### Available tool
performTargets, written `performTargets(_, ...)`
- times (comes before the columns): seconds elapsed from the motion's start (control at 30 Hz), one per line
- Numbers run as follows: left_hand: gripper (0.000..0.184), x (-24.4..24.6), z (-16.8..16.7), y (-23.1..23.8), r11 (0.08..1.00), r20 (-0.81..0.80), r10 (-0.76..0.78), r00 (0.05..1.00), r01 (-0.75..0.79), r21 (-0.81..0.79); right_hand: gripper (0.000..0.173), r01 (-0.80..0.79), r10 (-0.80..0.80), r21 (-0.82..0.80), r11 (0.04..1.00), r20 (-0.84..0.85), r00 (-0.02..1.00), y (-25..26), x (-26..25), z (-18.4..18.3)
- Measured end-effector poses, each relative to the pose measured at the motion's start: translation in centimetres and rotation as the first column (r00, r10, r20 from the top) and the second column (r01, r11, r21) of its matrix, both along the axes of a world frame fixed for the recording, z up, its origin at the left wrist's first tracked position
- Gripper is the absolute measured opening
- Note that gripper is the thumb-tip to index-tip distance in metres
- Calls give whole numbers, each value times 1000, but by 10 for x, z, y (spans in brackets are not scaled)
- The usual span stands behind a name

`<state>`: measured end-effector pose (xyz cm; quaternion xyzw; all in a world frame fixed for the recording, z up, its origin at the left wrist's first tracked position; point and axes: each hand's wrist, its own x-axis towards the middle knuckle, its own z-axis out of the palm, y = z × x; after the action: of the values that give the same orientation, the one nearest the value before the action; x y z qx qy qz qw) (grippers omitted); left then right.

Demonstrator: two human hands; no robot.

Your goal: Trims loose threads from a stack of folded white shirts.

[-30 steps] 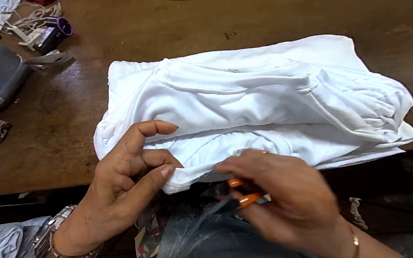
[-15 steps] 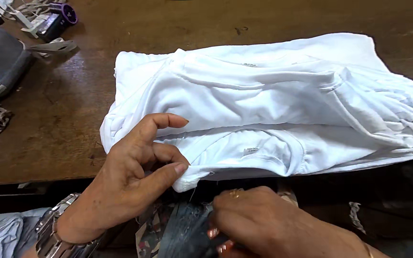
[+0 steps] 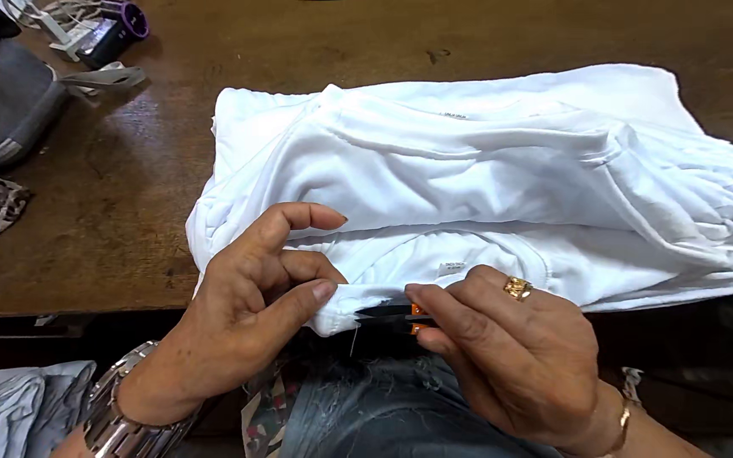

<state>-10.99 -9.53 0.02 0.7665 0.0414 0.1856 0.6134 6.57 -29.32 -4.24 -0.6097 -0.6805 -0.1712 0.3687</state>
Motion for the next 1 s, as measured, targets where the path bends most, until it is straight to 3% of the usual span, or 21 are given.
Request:
performTargets(0.63, 47, 1, -2, -1, 1000, -31, 10, 999, -10, 5, 27, -54, 54, 12, 998, -18, 998, 7, 0, -2)
performTargets(0.87, 48, -1, 4, -7, 993, -75, 75, 994, -67, 99, 32, -20, 12, -86, 996, -98, 995, -1, -3, 8)
performTargets(1.0, 47, -2, 9, -12, 982, -96, 108, 989, -92, 162, 33, 55, -62, -120, 991, -61, 996, -4, -9, 15)
